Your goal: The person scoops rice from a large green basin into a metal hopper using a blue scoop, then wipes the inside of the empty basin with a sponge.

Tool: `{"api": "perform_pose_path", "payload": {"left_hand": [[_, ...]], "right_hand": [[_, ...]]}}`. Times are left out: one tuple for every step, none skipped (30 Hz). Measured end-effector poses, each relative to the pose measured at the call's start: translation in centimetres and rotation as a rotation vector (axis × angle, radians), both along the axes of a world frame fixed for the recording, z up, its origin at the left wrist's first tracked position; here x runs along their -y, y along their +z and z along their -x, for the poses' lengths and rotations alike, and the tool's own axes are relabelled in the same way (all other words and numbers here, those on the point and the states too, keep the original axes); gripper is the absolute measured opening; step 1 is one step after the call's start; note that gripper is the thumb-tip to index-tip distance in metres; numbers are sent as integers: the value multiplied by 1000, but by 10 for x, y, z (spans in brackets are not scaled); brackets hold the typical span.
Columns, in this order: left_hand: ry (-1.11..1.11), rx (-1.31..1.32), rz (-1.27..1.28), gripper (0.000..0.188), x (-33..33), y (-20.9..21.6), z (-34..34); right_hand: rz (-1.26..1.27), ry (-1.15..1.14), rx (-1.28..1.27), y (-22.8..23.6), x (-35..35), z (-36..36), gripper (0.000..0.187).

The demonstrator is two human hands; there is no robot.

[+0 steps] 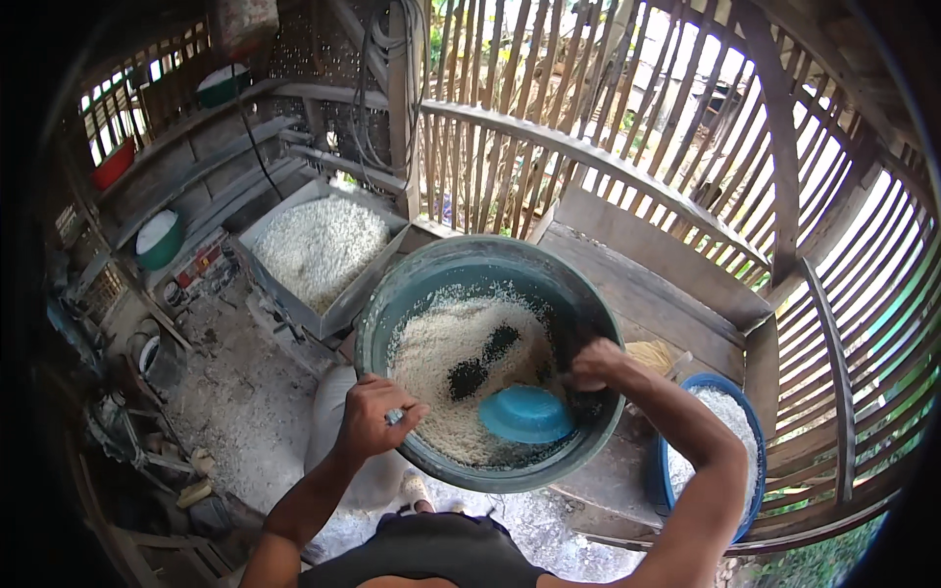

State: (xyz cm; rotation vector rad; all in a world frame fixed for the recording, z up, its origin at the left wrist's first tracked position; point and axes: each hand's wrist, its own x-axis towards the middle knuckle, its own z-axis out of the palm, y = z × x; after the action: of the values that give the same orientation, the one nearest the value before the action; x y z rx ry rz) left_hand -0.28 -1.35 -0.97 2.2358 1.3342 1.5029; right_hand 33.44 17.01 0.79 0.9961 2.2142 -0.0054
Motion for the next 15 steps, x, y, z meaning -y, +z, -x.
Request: {"api": "perform_pose_path", "payload": {"left_hand": [[23,38,1,25,5,-6,2],[13,71,-16,28,6,-7,-1],[11,97,-39,33,5,-6,1],[5,105,-41,34,5,-6,2],[15,111,-47,35,5,-5,3],[11,123,-56,36,4,-5,2],[11,134,-65,37,4,-4,2],[24,96,-19,35,6,-1,5],[28,51,17,33,6,4,5],[13,10,51,32,2,9,0],[-25,-22,78,31,-6,12,-8],[-27,-31,111,31,-7,8,-5],[-20,-37,127,30,-6,6,-4],[-3,-45,142,30,-4,5,-1],[18,-55,164,30,-1,3,3]], "right_hand": [[243,-214,113,22,22,23,60],[362,-174,-136,10,20,9,54],[471,-121,-394,6,18,8,49],[342,-200,-516,4,14,9,45],[213,-263,-636,10,9,22,41],[5,-366,-765,-2,-4,27,38],[-65,-501,-830,-8,-20,27,33],[-114,-567,-734,-13,-39,33,31],[-169,-639,-635,-25,-62,34,29],[-92,-493,-614,-58,-94,21,29],[-31,-368,-580,-96,-130,-9,28],[-121,-430,-574,-104,-134,31,38],[-208,-505,-569,-113,-134,68,47],[-290,-573,-571,-116,-131,111,57],[-269,-498,-746,-104,-113,164,40]]}}
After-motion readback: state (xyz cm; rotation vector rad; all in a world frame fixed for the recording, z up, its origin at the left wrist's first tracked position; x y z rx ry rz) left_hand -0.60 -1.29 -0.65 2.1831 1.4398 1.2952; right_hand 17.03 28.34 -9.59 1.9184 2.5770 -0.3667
